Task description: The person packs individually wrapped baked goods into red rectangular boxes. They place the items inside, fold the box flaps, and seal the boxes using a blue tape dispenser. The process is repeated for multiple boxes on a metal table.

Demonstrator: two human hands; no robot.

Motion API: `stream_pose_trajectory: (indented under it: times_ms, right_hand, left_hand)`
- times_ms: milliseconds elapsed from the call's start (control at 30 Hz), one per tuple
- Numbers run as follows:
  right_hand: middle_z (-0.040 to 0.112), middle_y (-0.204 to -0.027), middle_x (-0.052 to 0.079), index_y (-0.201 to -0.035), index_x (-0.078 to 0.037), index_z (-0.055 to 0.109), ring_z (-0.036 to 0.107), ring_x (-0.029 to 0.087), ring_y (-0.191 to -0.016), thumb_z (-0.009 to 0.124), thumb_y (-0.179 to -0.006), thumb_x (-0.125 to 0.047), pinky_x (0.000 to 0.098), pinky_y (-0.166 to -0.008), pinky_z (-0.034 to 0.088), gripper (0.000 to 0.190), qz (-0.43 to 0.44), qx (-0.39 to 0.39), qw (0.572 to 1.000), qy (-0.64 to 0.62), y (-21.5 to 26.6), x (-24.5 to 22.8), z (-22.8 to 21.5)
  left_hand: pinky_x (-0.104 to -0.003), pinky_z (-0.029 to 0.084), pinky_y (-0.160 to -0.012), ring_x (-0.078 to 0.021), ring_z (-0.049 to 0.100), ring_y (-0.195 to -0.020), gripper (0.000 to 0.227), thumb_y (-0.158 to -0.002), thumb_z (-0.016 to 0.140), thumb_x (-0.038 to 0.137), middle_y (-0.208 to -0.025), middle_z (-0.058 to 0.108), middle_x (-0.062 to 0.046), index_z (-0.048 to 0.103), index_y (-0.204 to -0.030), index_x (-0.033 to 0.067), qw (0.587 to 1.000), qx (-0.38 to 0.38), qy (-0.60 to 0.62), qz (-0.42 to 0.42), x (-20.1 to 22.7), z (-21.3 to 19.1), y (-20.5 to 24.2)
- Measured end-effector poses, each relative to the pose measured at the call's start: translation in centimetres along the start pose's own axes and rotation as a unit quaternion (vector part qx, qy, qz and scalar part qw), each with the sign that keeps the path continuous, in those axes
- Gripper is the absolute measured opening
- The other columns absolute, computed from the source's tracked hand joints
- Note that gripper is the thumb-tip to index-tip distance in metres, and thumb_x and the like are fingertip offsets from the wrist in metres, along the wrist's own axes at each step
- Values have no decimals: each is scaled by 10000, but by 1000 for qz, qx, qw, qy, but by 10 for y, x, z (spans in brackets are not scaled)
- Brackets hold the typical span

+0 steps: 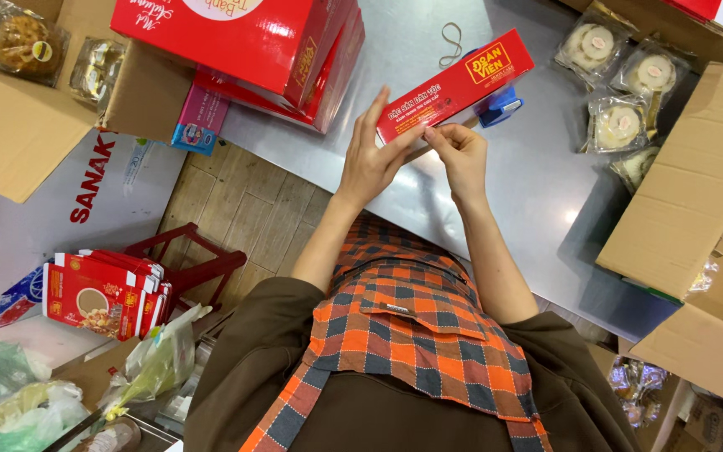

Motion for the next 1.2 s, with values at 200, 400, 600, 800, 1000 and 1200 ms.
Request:
stream_pose_trajectory:
  times_ms: [200,400,600,800,1000,1200]
  right_hand:
    - [550,-696,-60,-932,28,723,388,33,-636,765,-984,-143,236,-570,300,184,-32,19,994,101,6,10,-7]
    - [489,-579,-1,-894,31,758,408,54,-570,761,-896,-126,281,-528,372,158,-26,52,952,301,13,55,-4]
    - [457,-553,-24,-944,4,791,364,53,-529,767,-889,-166,298,-491,297,180,37,55,957,282,14,51,-19]
    - [477,-635,-74,-982,-12,757,383,29,-593,768,-944,-205,243,-531,278,197,66,68,978,187,20,66,-54]
    - [567,-742,-47,-1151,-39,704,491,52,-637,715,-977,-225,220,-558,388,255,157,36,984,75,19,100,-71]
    - [655,-1114,101,-1309,-41,614,661,166,-947,616,-1009,-278,322,-807,594,382,233,-1,972,-45,14,108,-69]
  left_hand:
    - [-419,529,-1049,-348,558,-1293,488,-839,848,182,-1506,494,-137,709,-1303,243,993,-97,15,-72,9,-15,-19]
    - [-482,502,-1023,-315,598,-1222,309,-810,887,335,-1298,618,-104,750,-971,110,998,-12,-17,-59,15,-7,-36]
    - [-425,499,-1065,-256,617,-1312,216,-898,876,269,-1330,677,8,730,-973,128,996,68,-61,17,-2,26,-14]
    - [-455,472,-1084,-329,551,-1298,577,-743,916,203,-1549,482,-95,673,-1263,142,995,-31,-29,-87,-43,15,0]
    - [-461,462,-1064,-324,549,-1255,1052,-660,903,145,-1522,483,-94,395,-1580,189,977,-120,-132,-114,-34,19,-10]
    - [-480,443,-936,-347,540,-1147,1056,-836,832,530,-1410,505,-183,252,-1611,110,963,-74,-242,-90,-30,27,-14]
Point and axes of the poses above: each hand's wrist, its own y-axis away from the middle knuckle, its own z-axis out of the palm, x = y × z, the point moved 3 cm from there along -y, towards the middle knuckle
